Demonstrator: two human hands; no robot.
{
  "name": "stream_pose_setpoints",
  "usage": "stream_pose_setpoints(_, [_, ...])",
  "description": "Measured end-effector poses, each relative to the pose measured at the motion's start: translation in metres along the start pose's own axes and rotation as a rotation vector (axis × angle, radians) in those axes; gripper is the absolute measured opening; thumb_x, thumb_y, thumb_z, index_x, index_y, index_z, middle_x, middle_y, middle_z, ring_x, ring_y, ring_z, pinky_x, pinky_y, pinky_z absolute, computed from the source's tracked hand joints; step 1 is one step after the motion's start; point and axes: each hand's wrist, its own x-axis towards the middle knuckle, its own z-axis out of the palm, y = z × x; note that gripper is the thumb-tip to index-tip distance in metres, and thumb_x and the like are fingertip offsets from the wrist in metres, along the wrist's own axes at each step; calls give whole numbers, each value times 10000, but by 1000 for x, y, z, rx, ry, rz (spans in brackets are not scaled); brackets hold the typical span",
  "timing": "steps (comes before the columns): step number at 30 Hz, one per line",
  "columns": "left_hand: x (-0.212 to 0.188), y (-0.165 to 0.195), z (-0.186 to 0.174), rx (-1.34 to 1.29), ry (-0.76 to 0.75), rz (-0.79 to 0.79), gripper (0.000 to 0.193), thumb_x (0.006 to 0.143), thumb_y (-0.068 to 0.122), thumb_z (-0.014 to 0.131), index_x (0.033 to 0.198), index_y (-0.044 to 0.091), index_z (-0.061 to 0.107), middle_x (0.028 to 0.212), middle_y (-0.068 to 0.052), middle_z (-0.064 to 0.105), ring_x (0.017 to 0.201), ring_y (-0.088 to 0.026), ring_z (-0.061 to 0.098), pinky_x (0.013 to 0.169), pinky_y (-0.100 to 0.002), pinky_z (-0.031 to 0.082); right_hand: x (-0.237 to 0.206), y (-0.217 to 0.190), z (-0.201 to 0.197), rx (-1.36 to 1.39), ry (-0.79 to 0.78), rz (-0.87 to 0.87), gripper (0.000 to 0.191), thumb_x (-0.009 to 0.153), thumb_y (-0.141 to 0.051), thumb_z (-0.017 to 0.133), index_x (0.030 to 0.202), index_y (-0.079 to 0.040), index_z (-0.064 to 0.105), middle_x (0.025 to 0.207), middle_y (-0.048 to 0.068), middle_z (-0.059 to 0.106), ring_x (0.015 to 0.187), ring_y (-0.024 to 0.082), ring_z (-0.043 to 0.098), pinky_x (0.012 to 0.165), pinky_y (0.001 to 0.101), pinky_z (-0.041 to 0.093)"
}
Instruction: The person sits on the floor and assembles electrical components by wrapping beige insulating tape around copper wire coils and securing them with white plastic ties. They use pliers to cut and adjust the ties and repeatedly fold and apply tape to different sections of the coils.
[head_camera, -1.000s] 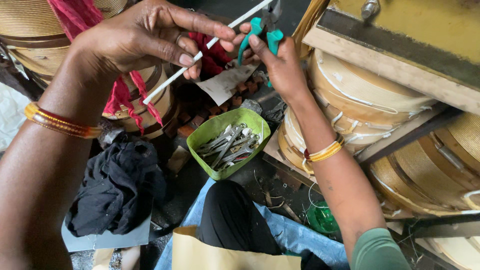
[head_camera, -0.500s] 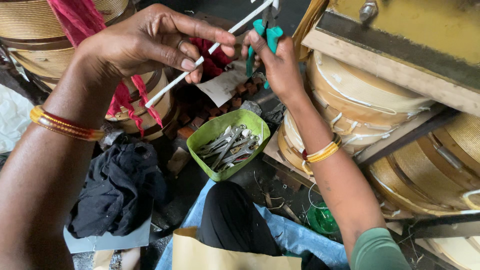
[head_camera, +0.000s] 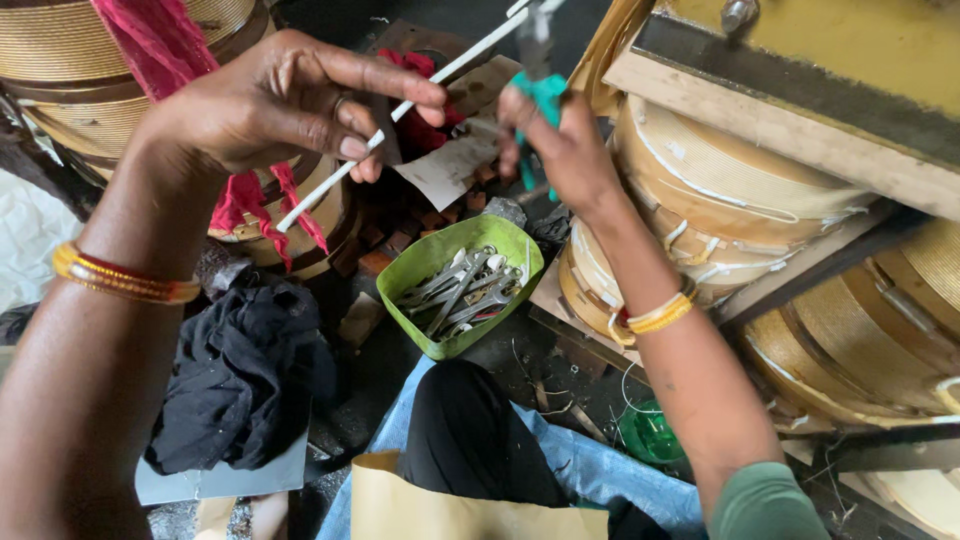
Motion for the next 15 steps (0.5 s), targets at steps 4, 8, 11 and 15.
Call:
stream_pose_setpoints(4, [-17, -17, 20, 167, -5, -130, 544, 790, -121, 648, 1326, -27, 677, 1302, -170, 700, 962, -184, 767, 875, -330, 646, -71, 51, 3, -222, -348, 44, 448, 1077, -473, 574, 955, -65, 714, 779, 8, 727, 664, 114, 657, 635, 314, 546])
stream_pose_setpoints(8, [-20, -63, 79, 217, -294, -260, 431, 846, -77, 689, 1244, 80, 749, 1502, -78, 590, 1038, -200, 769, 820, -319, 627, -224, 133, 37, -528, -453, 792, 444, 982, -451, 638, 878, -21, 671, 696, 99, 691, 650, 247, 711, 652, 406, 555])
stream_pose_setpoints(11, [-8, -115, 158, 396, -439, 75, 570, 805, -79, 725, 1340, 114, 690, 1377, -96, 683, 1054, -206, 747, 821, -291, 574, -346, 172, 55, -829, -276, 762, 352, 922, -361, 684, 1126, -75, 666, 976, 175, 728, 942, 374, 685, 802, 500, 531])
stream_pose_setpoints(15, [33, -196, 287, 197, -558, -383, 770, 709, -229, 478, 1333, 167, 695, 1362, -48, 656, 905, -192, 733, 725, -290, 630, -469, 166, 38, -786, 114, 562, 461, 868, -256, 736, 1264, -32, 663, 1245, 228, 699, 1112, 381, 661, 934, 466, 508])
